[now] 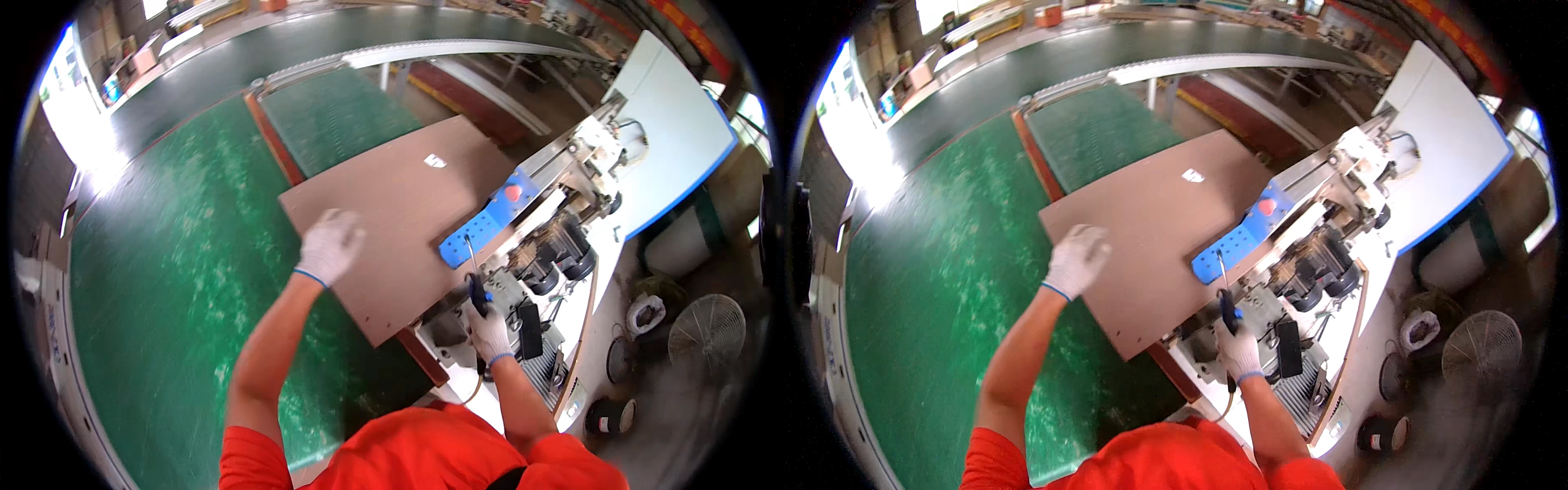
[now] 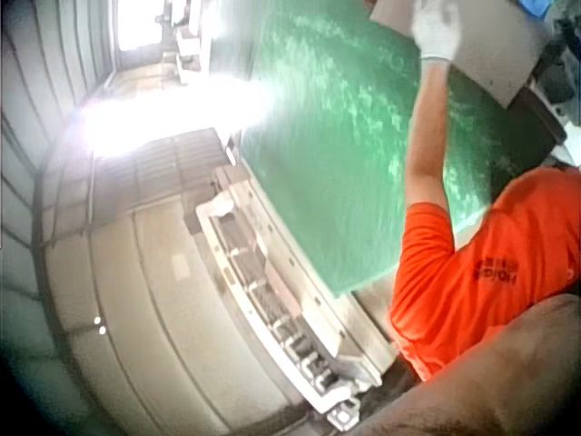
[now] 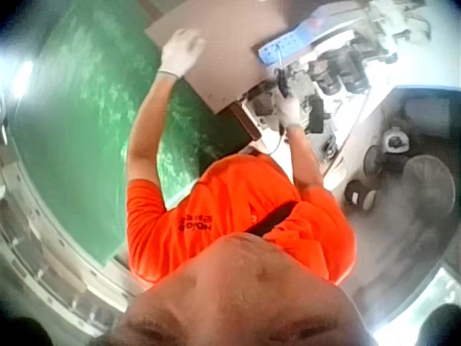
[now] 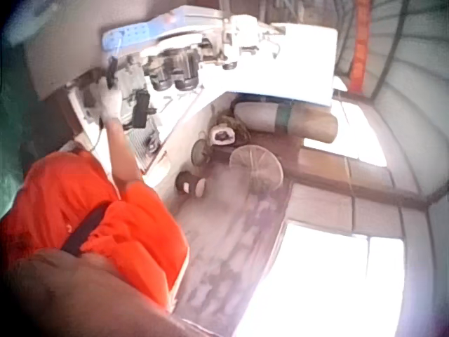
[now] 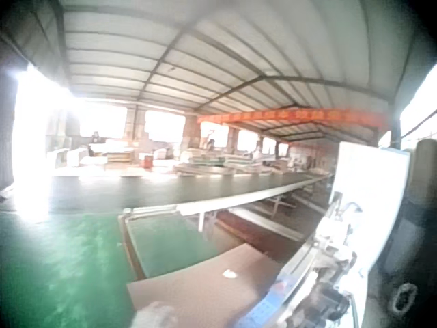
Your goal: The person repeatedly picks up large rectangular panels from a conveyor belt and places them onto a processing machine. They use a handheld tool to apply a substance to the panels before moving them to a stack.
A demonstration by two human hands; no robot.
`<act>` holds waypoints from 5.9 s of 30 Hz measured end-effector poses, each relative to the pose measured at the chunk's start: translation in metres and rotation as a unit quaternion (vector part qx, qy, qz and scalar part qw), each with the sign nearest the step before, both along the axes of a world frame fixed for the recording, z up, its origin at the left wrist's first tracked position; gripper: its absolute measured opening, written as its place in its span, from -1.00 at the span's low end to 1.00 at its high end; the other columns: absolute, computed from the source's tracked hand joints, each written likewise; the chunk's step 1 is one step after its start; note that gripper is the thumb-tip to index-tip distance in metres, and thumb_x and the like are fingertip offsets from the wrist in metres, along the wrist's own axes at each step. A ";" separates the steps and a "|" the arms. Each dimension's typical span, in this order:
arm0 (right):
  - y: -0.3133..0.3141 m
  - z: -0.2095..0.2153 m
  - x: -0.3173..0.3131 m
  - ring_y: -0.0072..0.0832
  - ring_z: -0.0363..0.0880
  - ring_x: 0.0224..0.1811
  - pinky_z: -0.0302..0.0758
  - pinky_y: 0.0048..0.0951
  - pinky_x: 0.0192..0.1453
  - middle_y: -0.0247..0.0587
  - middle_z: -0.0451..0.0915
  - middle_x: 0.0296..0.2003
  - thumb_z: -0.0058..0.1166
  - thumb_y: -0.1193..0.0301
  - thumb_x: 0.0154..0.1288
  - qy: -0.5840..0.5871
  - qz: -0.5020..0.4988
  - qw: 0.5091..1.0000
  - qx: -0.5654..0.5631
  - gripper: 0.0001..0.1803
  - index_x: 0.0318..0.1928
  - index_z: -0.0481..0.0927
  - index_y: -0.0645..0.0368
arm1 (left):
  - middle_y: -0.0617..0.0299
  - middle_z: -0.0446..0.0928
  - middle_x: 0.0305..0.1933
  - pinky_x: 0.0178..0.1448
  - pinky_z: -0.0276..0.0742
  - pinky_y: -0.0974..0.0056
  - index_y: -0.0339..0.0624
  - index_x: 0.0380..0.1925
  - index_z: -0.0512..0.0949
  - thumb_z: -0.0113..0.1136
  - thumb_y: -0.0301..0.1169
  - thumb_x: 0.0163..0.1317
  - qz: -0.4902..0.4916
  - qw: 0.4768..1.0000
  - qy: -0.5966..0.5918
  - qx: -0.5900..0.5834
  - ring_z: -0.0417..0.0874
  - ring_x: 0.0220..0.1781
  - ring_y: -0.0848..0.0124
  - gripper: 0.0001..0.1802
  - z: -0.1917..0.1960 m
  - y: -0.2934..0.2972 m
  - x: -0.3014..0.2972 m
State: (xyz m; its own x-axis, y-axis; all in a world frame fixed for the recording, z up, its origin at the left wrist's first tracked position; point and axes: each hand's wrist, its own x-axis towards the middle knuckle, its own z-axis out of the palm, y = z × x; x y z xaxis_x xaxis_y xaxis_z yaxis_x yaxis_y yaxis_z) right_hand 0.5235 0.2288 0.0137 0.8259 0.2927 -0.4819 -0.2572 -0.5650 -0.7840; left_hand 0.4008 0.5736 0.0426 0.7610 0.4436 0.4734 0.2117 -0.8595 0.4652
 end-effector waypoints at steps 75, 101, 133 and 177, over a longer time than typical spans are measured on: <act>-0.597 -0.049 -0.709 -0.55 0.63 -0.28 0.58 -0.43 -0.18 -0.35 0.68 -0.29 0.35 0.20 0.41 0.443 0.819 0.346 -0.114 -0.73 -0.21 0.73 0.16 | -0.31 0.68 -0.27 0.03 0.58 -0.17 -0.39 -0.40 0.73 -0.08 0.38 0.40 0.950 -0.126 -0.019 -0.286 0.73 -0.14 -0.23 -0.08 -0.032 -1.452 -0.584; -0.427 -0.110 -0.547 -0.46 0.74 -0.21 0.61 -0.45 -0.28 -0.18 0.77 -0.18 0.31 0.34 0.44 0.286 0.860 0.408 -0.108 -0.75 0.02 0.62 0.14 | -0.14 0.57 0.28 0.55 0.23 -0.11 -0.26 0.00 0.68 0.25 -0.05 0.31 0.993 0.081 0.059 -0.063 0.45 0.44 -0.05 -0.51 -0.086 -1.366 -0.744; -0.224 -0.152 -0.190 -0.54 0.62 -0.02 0.50 -0.45 0.16 -0.30 0.72 -0.11 0.47 0.14 0.31 0.249 0.640 0.725 0.048 -0.48 0.11 0.72 0.25 | 0.14 0.73 -0.38 -0.22 0.65 0.31 -0.30 -0.32 0.72 0.22 -0.03 0.51 0.224 0.707 -0.220 -0.634 0.73 -0.39 0.39 -0.51 -0.131 -0.436 -0.341; -0.113 -0.115 -0.148 -0.53 0.60 0.08 0.45 -0.43 0.30 -0.28 0.74 0.03 0.42 0.11 0.34 0.220 0.612 0.757 0.069 -0.42 0.22 0.67 0.23 | 0.37 0.45 -0.64 -0.42 0.36 0.26 -0.27 -0.65 0.59 0.30 0.01 0.39 0.262 0.828 -0.023 -0.496 0.40 -0.52 0.56 -0.40 -0.119 -0.294 -0.266</act>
